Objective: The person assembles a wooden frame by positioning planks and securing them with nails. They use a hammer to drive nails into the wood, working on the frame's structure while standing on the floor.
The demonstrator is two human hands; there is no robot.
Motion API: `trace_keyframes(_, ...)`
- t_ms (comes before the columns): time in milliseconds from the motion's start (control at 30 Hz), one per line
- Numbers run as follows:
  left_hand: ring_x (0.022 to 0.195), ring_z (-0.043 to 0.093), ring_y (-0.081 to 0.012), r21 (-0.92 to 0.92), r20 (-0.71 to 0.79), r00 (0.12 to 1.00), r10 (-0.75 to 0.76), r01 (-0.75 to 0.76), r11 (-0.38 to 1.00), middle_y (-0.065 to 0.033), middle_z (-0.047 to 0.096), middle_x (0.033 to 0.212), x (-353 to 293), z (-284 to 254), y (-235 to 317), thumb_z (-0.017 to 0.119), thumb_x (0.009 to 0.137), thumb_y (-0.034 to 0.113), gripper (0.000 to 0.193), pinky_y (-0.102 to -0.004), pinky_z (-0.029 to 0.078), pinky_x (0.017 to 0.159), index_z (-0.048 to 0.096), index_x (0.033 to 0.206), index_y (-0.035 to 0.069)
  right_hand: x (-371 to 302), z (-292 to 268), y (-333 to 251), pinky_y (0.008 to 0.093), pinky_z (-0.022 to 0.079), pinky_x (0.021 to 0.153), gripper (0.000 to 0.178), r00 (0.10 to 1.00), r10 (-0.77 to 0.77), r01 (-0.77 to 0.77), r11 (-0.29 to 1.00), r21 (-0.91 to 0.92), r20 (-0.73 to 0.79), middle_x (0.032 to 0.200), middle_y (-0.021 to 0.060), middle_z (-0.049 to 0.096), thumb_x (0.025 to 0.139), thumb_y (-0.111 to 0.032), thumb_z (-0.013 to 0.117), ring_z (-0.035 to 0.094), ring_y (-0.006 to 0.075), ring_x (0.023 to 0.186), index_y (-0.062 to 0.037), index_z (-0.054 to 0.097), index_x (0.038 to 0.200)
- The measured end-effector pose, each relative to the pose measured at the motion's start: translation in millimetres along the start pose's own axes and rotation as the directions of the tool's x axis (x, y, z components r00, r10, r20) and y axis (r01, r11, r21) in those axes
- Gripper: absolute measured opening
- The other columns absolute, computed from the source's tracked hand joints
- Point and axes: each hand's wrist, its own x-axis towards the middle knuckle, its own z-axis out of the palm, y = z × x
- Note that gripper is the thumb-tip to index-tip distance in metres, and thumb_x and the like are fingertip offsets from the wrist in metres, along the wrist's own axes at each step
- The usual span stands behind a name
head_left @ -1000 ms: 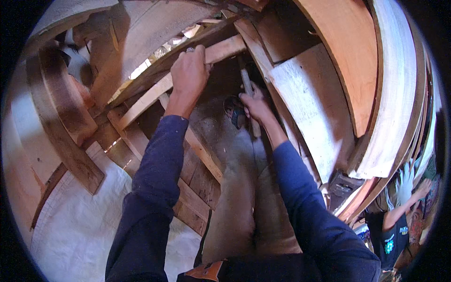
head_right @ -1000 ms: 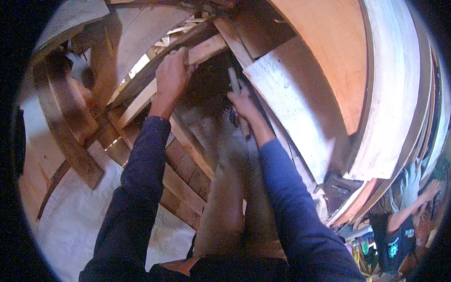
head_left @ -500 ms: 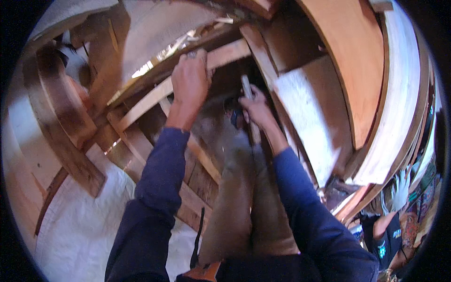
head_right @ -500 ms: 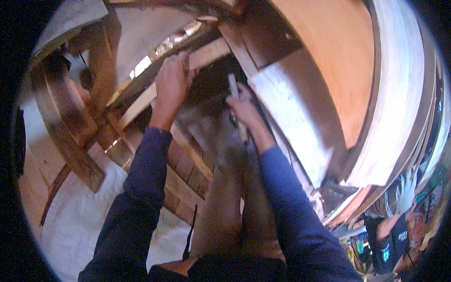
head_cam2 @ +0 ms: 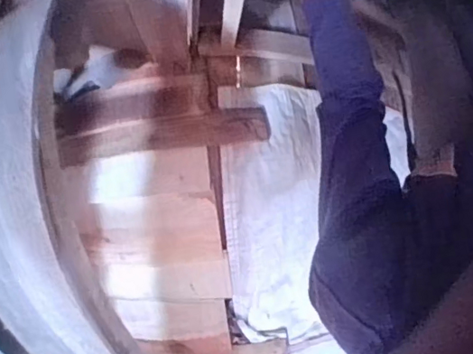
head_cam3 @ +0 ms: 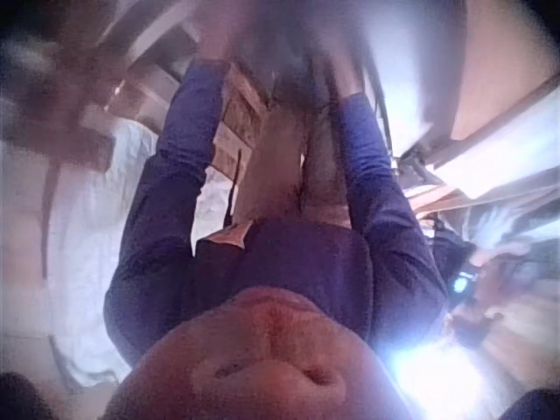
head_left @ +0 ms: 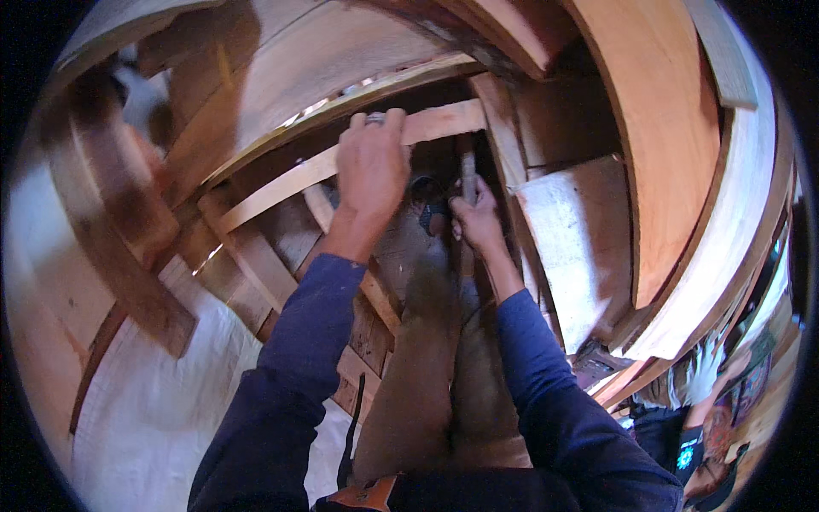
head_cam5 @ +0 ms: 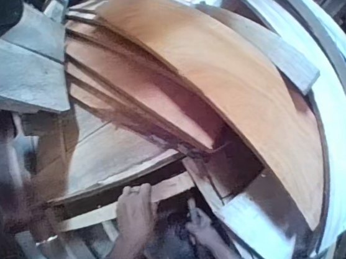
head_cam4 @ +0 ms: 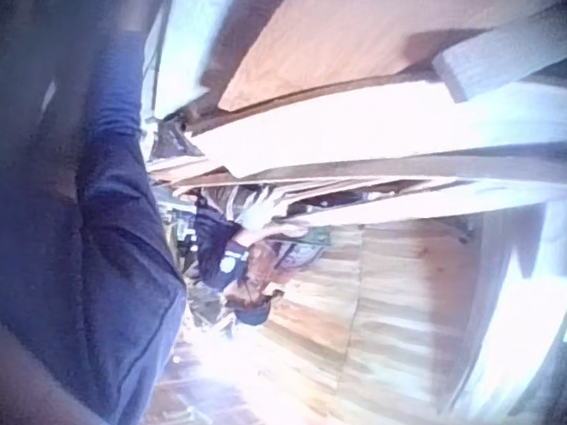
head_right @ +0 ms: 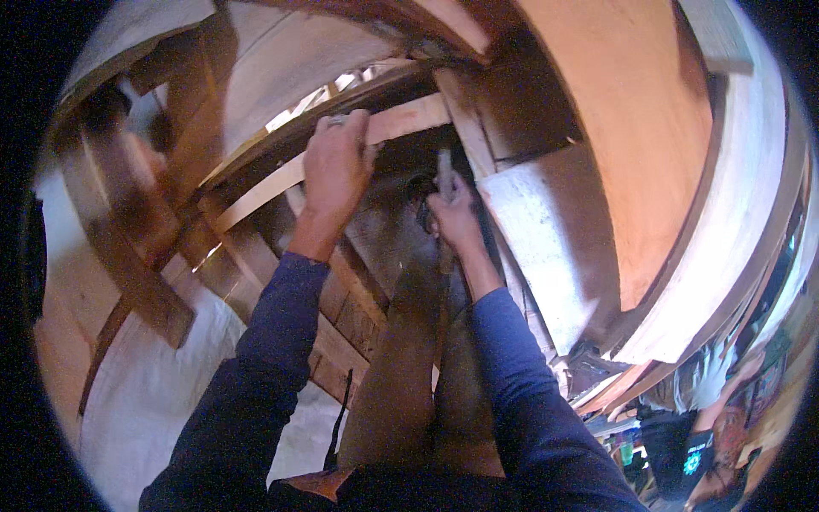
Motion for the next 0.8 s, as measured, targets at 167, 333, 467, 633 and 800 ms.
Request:
trace_keyframes(167,0.086,0.057,-0.0355,-0.062,-0.013,0.999,-0.039,0.038,0.997,-0.0155,0.064,0.081,-2,1,2,0.063,0.075,0.011,0.022,-0.047,0.045,0.074,0.059,0.096,0.005,-23,-3,-14,0.0278,0.038,0.037,0.041,0.998,0.039,-0.043,0.995,-0.094,-0.051,0.065,0.0026,0.051,0.084,-0.008,0.059,0.047,0.0121,0.043,-0.0059,0.046,0.122)
trace_keyframes(333,0.085,0.057,-0.032,-0.039,-0.014,0.999,-0.044,0.043,0.998,-0.0152,0.064,0.087,1,-6,2,0.06,0.075,0.01,0.019,-0.0438,0.044,0.073,0.059,0.094,0.005,-30,-1,-5,0.0287,0.04,0.037,0.01,0.968,0.25,-0.245,0.956,-0.159,0.008,0.062,0.0033,0.052,0.085,-0.008,0.056,0.047,0.0133,0.042,-0.0065,0.051,0.093)
trace_keyframes(467,0.094,0.058,-0.0359,-0.167,-0.009,0.999,-0.04,0.038,0.985,-0.0189,0.063,0.098,-5,-13,2,0.062,0.072,0.009,0.031,-0.0454,0.044,0.084,0.061,0.103,0.003,-86,-10,-19,0.0279,0.04,0.037,0.006,0.923,0.374,-0.329,0.888,-0.321,0.089,0.063,0.0025,0.051,0.086,-0.008,0.054,0.048,0.0125,0.045,-0.0057,0.052,0.091)
trace_keyframes(633,0.103,0.057,-0.0407,-0.259,0.233,0.969,-0.086,0.147,0.955,-0.0246,0.061,0.108,-29,-43,7,0.066,0.075,0.015,0.041,-0.0478,0.045,0.091,0.06,0.112,-0.001,-184,-26,-47,0.0267,0.04,0.039,0.018,0.913,0.374,-0.3,0.884,-0.359,0.16,0.064,0.0014,0.052,0.087,-0.015,0.058,0.048,0.0096,0.046,-0.0017,0.055,0.099)
trace_keyframes(800,0.088,0.064,-0.036,-0.33,0.387,0.917,0.094,0.043,0.943,-0.0199,0.067,0.091,-60,-130,34,0.064,0.083,0.021,0.025,-0.0427,0.049,0.079,0.064,0.097,0.0,-290,-46,-96,0.036,0.047,0.049,0.03,0.977,0.187,-0.136,0.916,-0.377,0.103,0.06,0.0097,0.058,0.083,-0.023,0.059,0.059,0.0197,0.051,0.0063,0.058,0.092)
